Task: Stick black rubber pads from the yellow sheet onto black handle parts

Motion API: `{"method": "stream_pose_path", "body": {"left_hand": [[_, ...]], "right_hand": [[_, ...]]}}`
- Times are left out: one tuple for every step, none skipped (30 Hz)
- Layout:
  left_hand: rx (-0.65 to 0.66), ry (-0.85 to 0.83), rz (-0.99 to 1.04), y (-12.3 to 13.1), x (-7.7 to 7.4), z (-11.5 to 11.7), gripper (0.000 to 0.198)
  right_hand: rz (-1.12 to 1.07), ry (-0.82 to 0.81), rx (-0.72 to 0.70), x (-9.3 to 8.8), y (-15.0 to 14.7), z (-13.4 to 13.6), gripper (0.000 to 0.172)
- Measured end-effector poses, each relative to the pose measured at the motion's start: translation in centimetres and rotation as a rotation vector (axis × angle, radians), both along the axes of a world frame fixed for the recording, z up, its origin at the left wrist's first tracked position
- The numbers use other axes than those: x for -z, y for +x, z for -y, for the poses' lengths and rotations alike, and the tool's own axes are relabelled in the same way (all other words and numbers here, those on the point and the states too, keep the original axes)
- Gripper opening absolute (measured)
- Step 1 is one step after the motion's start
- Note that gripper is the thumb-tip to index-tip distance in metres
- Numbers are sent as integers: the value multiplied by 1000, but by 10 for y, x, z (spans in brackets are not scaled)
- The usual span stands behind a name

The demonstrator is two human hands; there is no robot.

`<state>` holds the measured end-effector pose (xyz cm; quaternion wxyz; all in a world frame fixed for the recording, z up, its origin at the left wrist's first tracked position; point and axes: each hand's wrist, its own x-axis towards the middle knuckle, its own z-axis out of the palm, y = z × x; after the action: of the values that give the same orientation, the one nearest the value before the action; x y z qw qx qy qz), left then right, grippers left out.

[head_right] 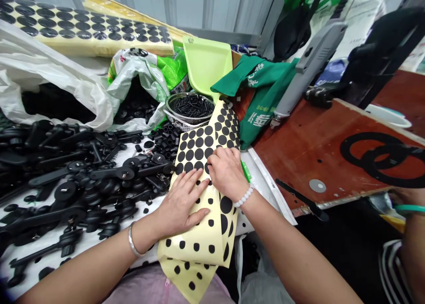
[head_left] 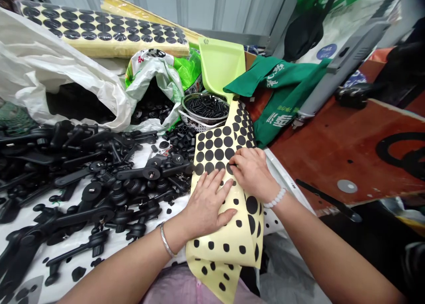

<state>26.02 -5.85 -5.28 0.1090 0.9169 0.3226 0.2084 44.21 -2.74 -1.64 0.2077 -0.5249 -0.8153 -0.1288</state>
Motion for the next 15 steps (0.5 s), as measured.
{"method": "stream_pose_path", "body": {"left_hand": [[2,0,7,0,0,0,64],[6,1,15,0,0,0,64],[10,2,20,0,1,0,63],[11,3,21,0,1,-1,63],[9,3,17,0,2,0,64],[5,1,8,-1,2,0,64],[1,-3,-1,-1,3,0,64],[-3,-9,-11,-1,3,0,65],[-3,-16,-18,-1,3,0,65],[-2,-21,-21,-2,3,0,65],[2,-25,-20,-2,3,0,65],[6,-27,-15,-2,4,-1,64],[10,-28,-7,-3,4,-1,64],[12,-27,3,-2,5,-2,64],[13,-28,12,-2,6,-3,64]], "right_hand": [[-5,7,0,0,0,0,9],[-10,19,2,1,0,-1,10],[-15,34,9,1,0,-1,10],[-18,51,18,3,0,-2,11],[-18,69,27,4,0,-3,12],[-14,85,36,6,-1,-4,13],[-7,99,42,8,-2,-5,15],[1,112,46,10,-3,-4,16],[9,122,48,12,-4,-3,18],[17,131,47,14,-5,-1,20],[25,138,45,16,-6,3,21],[31,144,42,17,-6,8,21],[35,149,38,18,-6,14,21],[37,154,32,18,-5,22,20],[32,156,22,16,-4,31,19]]}}
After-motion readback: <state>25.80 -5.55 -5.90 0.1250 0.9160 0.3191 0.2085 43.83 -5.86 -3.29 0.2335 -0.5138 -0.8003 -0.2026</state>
